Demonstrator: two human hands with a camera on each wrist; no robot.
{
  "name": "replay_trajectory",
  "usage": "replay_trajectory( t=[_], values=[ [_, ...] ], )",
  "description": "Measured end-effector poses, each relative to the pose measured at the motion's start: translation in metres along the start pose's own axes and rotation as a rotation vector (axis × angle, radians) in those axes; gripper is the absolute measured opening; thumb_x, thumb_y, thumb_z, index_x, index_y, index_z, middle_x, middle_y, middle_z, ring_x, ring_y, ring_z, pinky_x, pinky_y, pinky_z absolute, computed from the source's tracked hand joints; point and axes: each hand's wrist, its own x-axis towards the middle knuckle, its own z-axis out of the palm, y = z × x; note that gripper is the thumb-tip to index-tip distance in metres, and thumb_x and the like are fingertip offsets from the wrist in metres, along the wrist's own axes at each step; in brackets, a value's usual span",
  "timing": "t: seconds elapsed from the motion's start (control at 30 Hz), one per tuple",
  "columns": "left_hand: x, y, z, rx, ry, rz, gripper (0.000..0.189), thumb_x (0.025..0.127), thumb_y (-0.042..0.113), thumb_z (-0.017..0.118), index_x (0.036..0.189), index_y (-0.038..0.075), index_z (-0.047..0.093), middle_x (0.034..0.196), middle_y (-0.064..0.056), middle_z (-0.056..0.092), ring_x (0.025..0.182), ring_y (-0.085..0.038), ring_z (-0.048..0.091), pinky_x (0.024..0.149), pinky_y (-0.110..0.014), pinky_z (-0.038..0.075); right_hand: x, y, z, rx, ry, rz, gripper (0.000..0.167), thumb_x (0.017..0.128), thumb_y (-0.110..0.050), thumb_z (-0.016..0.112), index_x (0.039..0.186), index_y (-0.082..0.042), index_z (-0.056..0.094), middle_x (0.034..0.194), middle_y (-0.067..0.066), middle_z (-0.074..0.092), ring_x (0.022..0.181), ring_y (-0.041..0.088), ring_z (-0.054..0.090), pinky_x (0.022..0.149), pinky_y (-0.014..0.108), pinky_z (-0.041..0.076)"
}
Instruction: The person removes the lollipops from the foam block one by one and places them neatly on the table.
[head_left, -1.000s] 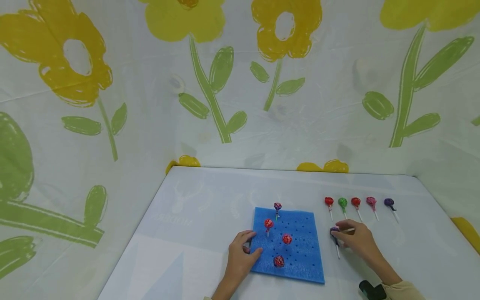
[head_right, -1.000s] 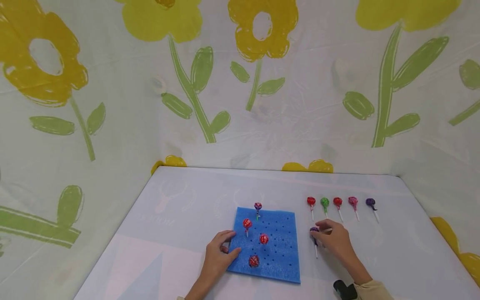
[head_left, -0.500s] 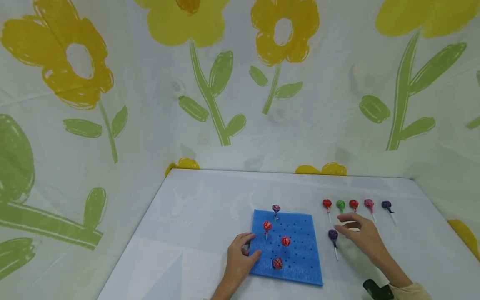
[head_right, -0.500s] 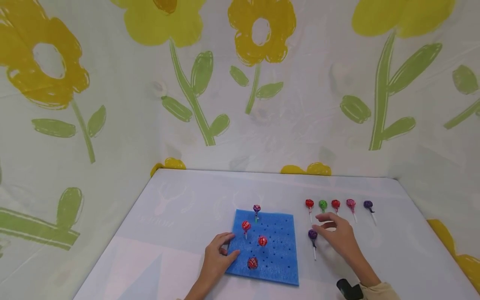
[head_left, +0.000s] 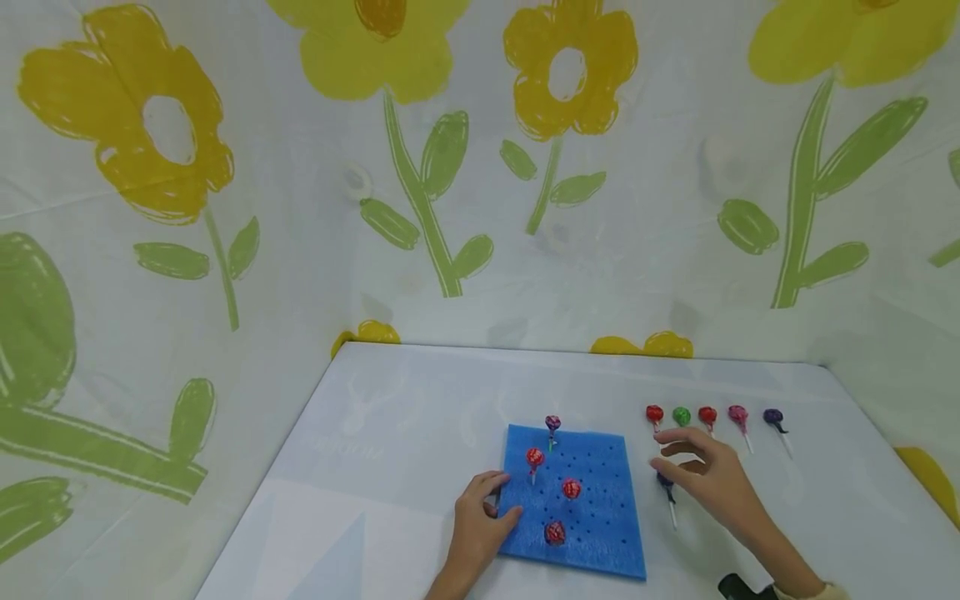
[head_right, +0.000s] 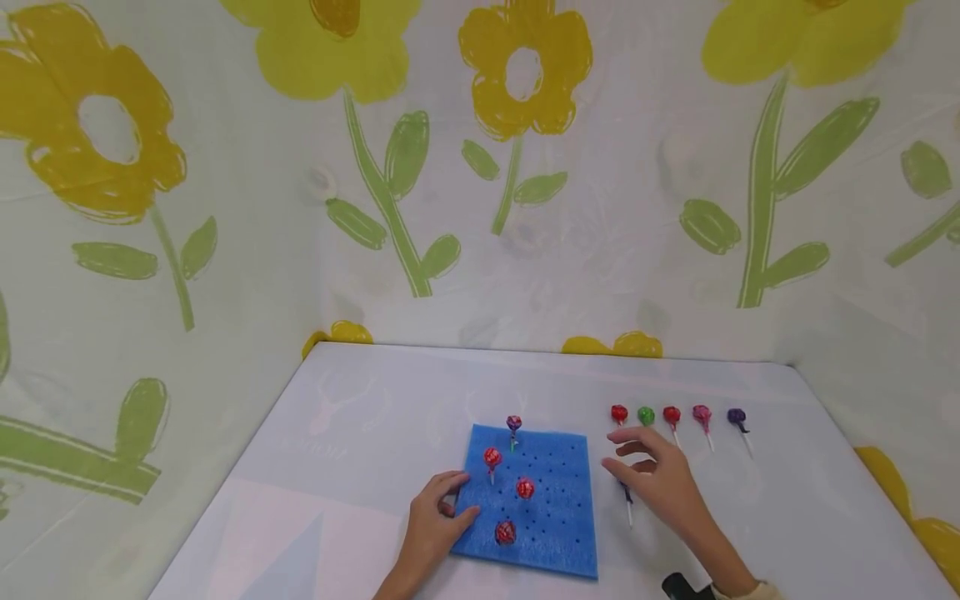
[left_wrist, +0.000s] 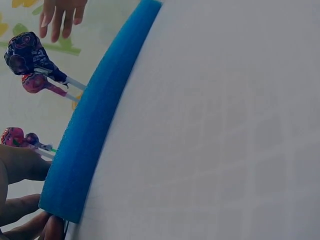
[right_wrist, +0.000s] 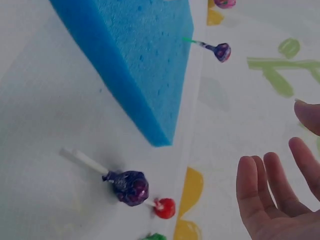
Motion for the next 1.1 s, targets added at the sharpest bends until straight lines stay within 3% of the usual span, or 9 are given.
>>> replay_trajectory(
  t=[0.57, 0.9, 1.1],
  values=[
    [-0.003, -0.003, 0.000, 0.005, 0.000, -0.033, 0.044, 0.075, 0.013, 0.077, 0.116, 0.005, 0.065, 0.119, -0.005, 0.058, 0.087, -0.012, 0.052, 0.068, -0.021, 0.046, -0.012, -0.020, 0.029, 0.085, -0.069, 0.001, 0.040, 0.080, -0.024, 0.076, 0.113, -0.007, 0.060, 0.109, 0.010, 0.063, 0.101, 0.029, 0.059, 0.076, 0.025, 0.052],
    [0.000, -0.002, 0.001, 0.012, 0.001, -0.044, 0.043, 0.075, 0.012, 0.078, 0.116, 0.006, 0.065, 0.119, -0.003, 0.058, 0.085, -0.009, 0.051, 0.067, -0.020, 0.046, -0.015, -0.025, 0.050, 0.199, -0.111, -0.006, 0.036, 0.079, -0.011, 0.076, 0.110, -0.003, 0.061, 0.106, 0.013, 0.062, 0.100, 0.031, 0.058, 0.075, 0.024, 0.051],
    [0.002, -0.003, 0.002, 0.009, 0.002, -0.045, 0.043, 0.075, 0.011, 0.078, 0.116, 0.006, 0.065, 0.119, -0.002, 0.058, 0.081, -0.009, 0.051, 0.067, -0.021, 0.046, -0.016, -0.025, 0.066, 0.246, -0.144, 0.008, 0.036, 0.078, -0.012, 0.077, 0.109, -0.003, 0.061, 0.105, 0.013, 0.062, 0.099, 0.030, 0.059, 0.077, 0.026, 0.052]
  ],
)
